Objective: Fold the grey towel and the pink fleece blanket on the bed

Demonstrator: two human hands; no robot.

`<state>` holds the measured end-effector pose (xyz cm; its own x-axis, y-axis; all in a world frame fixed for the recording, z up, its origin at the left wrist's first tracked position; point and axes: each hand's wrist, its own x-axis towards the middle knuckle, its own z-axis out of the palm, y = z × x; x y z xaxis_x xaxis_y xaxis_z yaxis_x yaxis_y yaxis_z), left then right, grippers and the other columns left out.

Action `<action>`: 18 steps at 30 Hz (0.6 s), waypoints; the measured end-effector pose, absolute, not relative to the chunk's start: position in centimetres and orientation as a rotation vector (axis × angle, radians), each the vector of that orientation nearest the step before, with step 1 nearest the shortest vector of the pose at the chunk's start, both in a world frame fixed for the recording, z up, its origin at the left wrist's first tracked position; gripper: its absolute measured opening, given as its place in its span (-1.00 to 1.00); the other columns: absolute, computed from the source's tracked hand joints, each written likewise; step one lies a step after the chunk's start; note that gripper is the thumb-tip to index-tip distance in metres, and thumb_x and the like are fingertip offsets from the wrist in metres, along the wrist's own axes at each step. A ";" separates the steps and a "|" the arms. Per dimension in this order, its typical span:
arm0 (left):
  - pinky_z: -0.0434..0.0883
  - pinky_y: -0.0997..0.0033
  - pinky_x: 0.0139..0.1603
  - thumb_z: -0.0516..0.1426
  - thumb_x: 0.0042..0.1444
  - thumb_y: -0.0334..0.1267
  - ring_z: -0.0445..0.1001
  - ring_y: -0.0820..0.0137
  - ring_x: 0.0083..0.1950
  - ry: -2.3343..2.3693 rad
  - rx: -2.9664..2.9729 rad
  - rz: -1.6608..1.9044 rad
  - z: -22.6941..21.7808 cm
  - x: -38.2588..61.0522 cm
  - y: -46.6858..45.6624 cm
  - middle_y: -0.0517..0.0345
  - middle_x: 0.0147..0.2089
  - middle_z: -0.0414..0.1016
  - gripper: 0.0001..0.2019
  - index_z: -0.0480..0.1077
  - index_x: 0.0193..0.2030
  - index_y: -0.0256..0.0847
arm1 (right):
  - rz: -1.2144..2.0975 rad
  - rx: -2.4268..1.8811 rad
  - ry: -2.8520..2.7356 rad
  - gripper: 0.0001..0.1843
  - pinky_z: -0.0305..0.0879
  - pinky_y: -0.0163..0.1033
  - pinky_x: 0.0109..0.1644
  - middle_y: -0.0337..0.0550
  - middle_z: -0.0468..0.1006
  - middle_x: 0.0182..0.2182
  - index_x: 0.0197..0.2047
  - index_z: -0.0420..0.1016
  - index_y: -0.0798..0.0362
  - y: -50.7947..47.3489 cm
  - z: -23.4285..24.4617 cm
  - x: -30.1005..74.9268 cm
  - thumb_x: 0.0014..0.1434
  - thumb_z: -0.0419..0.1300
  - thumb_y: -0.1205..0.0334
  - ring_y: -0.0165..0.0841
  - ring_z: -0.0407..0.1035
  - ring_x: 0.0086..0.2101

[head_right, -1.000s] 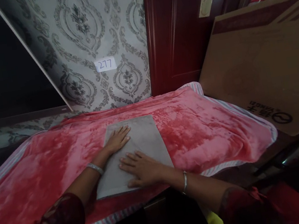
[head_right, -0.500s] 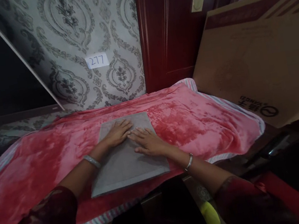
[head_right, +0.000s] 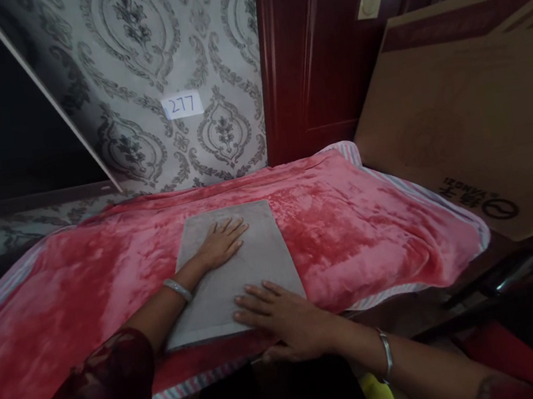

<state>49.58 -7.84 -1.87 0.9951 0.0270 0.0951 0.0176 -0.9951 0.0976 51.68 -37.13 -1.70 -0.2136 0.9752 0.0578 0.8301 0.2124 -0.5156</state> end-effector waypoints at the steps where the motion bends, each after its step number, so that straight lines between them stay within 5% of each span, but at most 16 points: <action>1: -0.17 -0.37 0.46 -0.12 0.41 -0.03 -0.12 -0.01 0.57 0.031 3.035 0.133 -1.8 49.5 -7.8 0.04 0.58 -0.05 -0.44 0.06 0.51 -0.01 | 0.556 -1.659 -2.106 -0.16 -0.38 0.12 0.52 -0.17 -0.06 0.50 0.54 -0.10 -0.18 -37.2 -1.5 51.8 0.36 0.17 -0.13 -0.15 -0.28 0.46; 5: -0.19 -0.30 0.48 -0.07 0.38 0.06 -0.12 0.02 0.57 0.001 2.973 0.081 -1.3 48.0 -7.2 -0.06 0.58 -0.07 -0.37 0.03 0.52 -0.06 | 0.403 -1.659 -1.955 -0.28 -0.17 0.10 0.49 -0.08 0.03 0.48 0.54 -0.06 -0.12 -35.5 -0.6 54.1 0.44 -0.03 -0.17 -0.18 -0.22 0.46; 18: -0.19 -0.40 0.46 -0.02 0.34 0.17 -0.23 -0.07 0.58 -0.072 2.898 0.017 -2.5 36.3 -11.5 -0.07 0.58 -0.11 -0.32 0.01 0.52 0.01 | 0.190 -2.149 -1.942 -0.36 -0.24 0.27 0.45 -0.04 -0.08 0.50 0.52 0.04 -0.10 -18.5 -0.9 58.1 0.46 -0.11 -0.08 -0.06 -0.25 0.46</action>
